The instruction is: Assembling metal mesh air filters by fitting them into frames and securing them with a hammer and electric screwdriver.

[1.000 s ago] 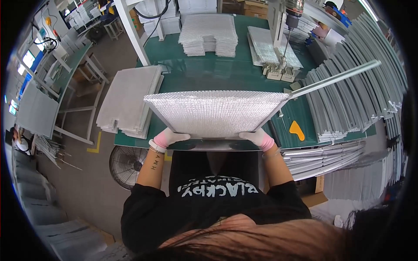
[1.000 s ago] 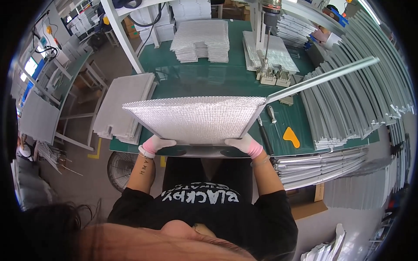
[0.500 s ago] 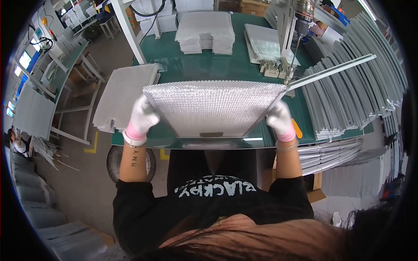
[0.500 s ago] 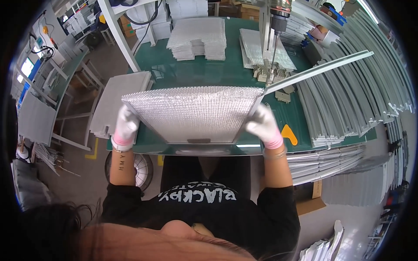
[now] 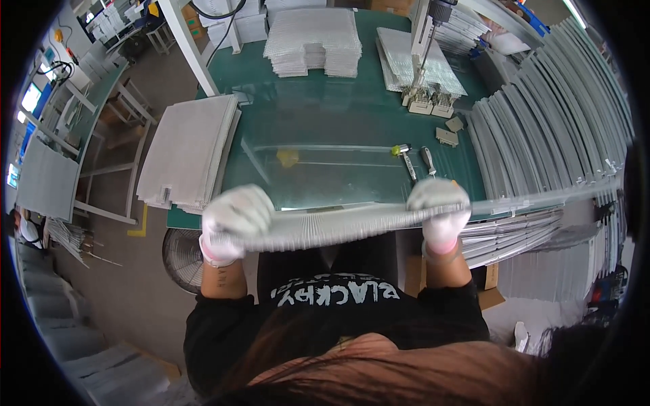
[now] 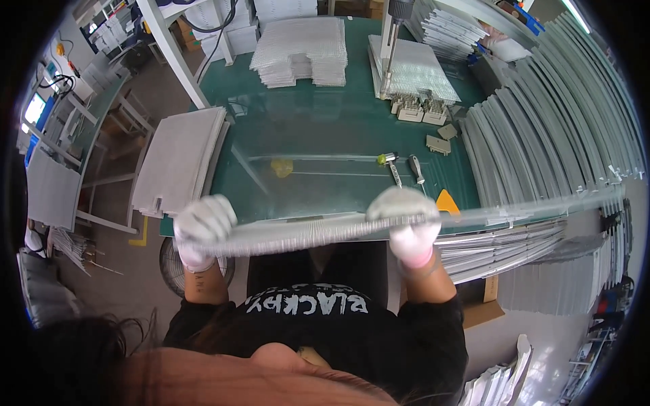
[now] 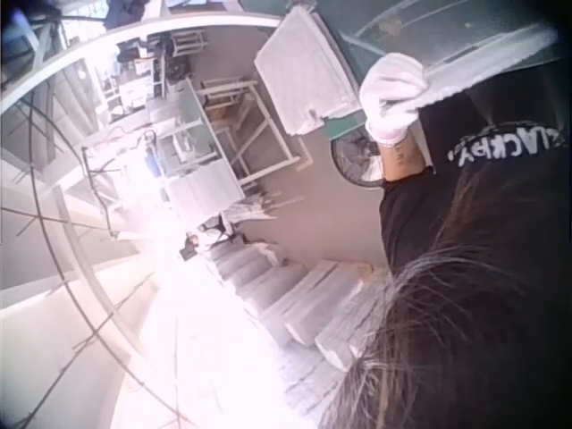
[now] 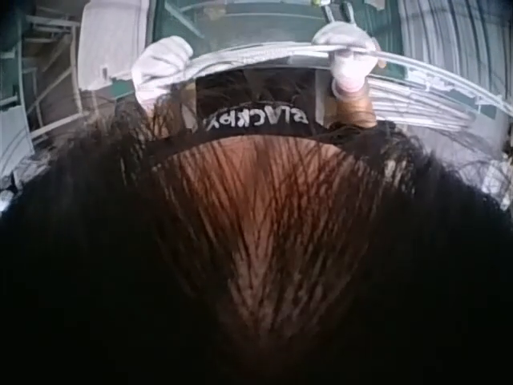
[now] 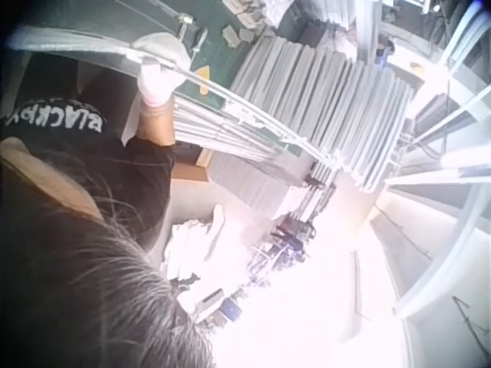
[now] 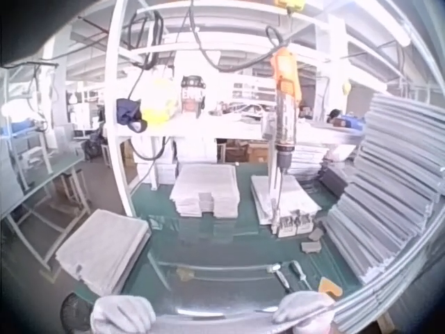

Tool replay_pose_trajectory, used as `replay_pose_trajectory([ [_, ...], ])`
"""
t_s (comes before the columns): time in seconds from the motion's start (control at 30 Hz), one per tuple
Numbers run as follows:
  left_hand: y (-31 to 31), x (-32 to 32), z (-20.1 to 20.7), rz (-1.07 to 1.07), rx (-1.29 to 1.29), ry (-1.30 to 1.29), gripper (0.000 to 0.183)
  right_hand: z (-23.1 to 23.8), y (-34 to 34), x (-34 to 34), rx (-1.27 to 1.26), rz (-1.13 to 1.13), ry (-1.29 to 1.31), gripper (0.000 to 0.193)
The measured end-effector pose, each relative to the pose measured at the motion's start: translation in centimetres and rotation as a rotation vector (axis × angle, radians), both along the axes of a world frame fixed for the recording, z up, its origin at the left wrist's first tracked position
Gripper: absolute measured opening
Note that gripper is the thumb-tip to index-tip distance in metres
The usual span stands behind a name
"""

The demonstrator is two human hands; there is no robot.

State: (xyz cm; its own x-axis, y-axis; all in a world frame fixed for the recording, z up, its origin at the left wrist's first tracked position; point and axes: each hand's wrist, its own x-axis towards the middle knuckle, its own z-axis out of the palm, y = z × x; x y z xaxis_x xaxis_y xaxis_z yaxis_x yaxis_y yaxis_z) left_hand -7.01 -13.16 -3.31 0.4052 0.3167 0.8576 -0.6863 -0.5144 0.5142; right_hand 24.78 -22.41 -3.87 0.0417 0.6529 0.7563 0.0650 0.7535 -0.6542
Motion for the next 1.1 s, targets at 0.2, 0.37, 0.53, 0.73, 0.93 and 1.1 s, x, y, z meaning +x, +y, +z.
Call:
replay_pose_trajectory([
  [0.2,1.2,-0.3,-8.6,-0.834,0.114,0.452,0.080,-2.5,-5.1,1.2,0.068,0.395,-0.247,0.044],
  [0.37,1.3,1.8,-11.3,-0.235,0.211,1.386,0.082,-3.5,-8.6,0.0,-0.015,0.168,-0.169,0.029],
  [0.53,4.1,8.4,-12.4,-0.368,0.368,1.476,0.081,-3.7,-8.6,-0.3,0.058,0.109,-0.153,0.025],
  [0.73,5.5,12.2,-13.8,-0.438,0.122,1.309,0.066,-3.4,-8.4,0.1,-0.025,0.142,-0.119,0.026],
  [0.93,6.8,3.7,-5.3,-0.609,-0.311,0.955,0.064,-1.9,-3.9,-1.0,0.047,0.029,0.038,0.033],
  [1.1,2.7,-1.5,0.9,-0.110,-0.008,0.182,0.066,-0.4,2.6,0.5,-0.087,-0.112,-0.138,0.019],
])
